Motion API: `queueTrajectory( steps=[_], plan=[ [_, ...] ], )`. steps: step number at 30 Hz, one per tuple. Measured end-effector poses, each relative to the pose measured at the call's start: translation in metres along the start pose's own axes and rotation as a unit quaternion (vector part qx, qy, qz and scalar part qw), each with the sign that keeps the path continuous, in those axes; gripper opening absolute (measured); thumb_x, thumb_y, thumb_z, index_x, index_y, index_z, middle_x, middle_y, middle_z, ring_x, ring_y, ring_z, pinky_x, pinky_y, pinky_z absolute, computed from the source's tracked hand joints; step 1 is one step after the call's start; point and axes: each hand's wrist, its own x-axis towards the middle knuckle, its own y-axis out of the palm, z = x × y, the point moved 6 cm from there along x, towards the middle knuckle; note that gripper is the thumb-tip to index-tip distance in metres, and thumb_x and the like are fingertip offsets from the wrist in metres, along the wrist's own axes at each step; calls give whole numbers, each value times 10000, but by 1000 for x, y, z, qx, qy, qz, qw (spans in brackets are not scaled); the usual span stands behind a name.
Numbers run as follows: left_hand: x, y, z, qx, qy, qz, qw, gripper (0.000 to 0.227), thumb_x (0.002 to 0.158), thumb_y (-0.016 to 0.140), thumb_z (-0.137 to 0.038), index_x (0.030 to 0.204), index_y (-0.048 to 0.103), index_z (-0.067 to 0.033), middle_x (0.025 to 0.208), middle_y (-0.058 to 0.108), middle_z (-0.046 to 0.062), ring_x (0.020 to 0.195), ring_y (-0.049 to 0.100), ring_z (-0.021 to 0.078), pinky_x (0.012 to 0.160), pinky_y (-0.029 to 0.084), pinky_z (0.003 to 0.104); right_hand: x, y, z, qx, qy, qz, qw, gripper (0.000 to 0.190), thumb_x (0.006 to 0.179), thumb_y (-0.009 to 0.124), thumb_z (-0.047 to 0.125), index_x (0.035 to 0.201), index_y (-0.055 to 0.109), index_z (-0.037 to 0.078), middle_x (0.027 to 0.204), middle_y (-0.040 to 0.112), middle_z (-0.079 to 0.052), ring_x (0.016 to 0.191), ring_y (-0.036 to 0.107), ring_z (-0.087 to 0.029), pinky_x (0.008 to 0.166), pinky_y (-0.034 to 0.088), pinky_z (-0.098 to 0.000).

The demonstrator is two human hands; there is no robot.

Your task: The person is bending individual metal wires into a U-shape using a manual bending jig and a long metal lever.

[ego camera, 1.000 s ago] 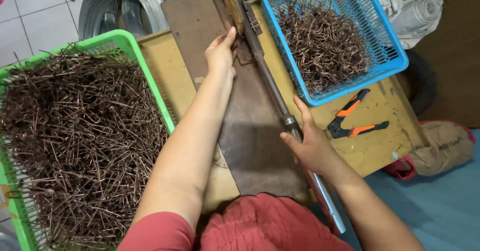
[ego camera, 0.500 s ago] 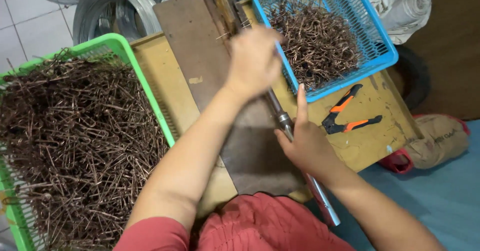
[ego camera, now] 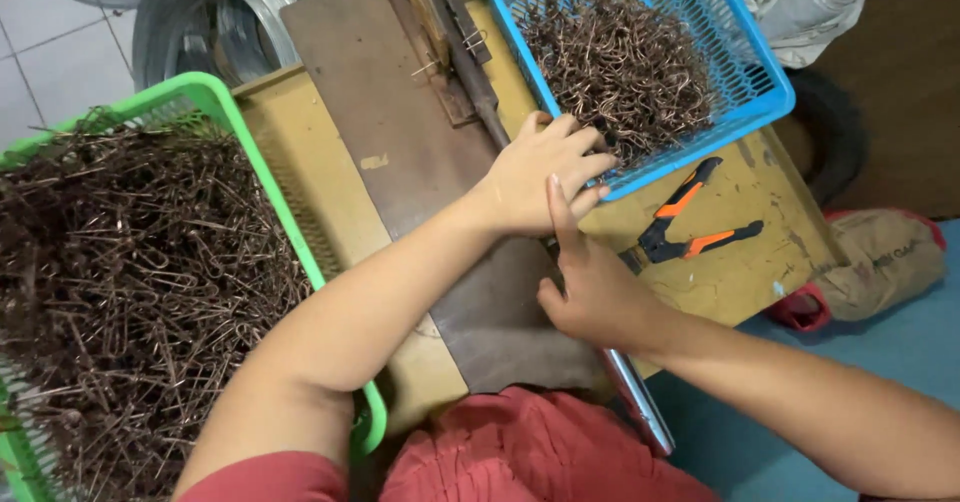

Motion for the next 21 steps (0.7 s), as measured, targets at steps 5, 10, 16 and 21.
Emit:
queueTrajectory(
  steps=[5,10,16,21],
  plan=[
    [-2,1,-2,16,-1,19,1000,359,1012,528,-532,1188,692,-265,1160,611,-2,1102,525,254,995,405,552,8,16,-5,-23,-11,-5,1000,1010,879,599,146,1730,57,78,955,714,-306,812,721,-583,624,590,-598],
    [-7,5,-2,16,14,3,1000,365,1019,511,-536,1188,659,-248,1191,610,14,1126,550,279,991,440,554,10,29,-13,-65,13,14,998,930,928,507,26,1728,34,54,837,677,-309,729,700,-598,540,567,-578],
    [-7,11,1,49,19,-17,998,402,962,583,-573,1218,632,-267,1217,583,-1,1140,536,264,980,460,548,11,36,-21,-26,45,38,998,922,950,509,66,1733,24,53,846,696,-334,743,703,-593,540,556,-606],
    [-8,7,-1,49,-2,-4,999,435,949,584,-535,1257,642,-234,1240,581,22,1187,543,281,1013,470,577,10,42,-30,-30,28,10,999,906,932,531,83,1710,68,59,755,689,-298,695,686,-592,511,507,-606]
  ],
)
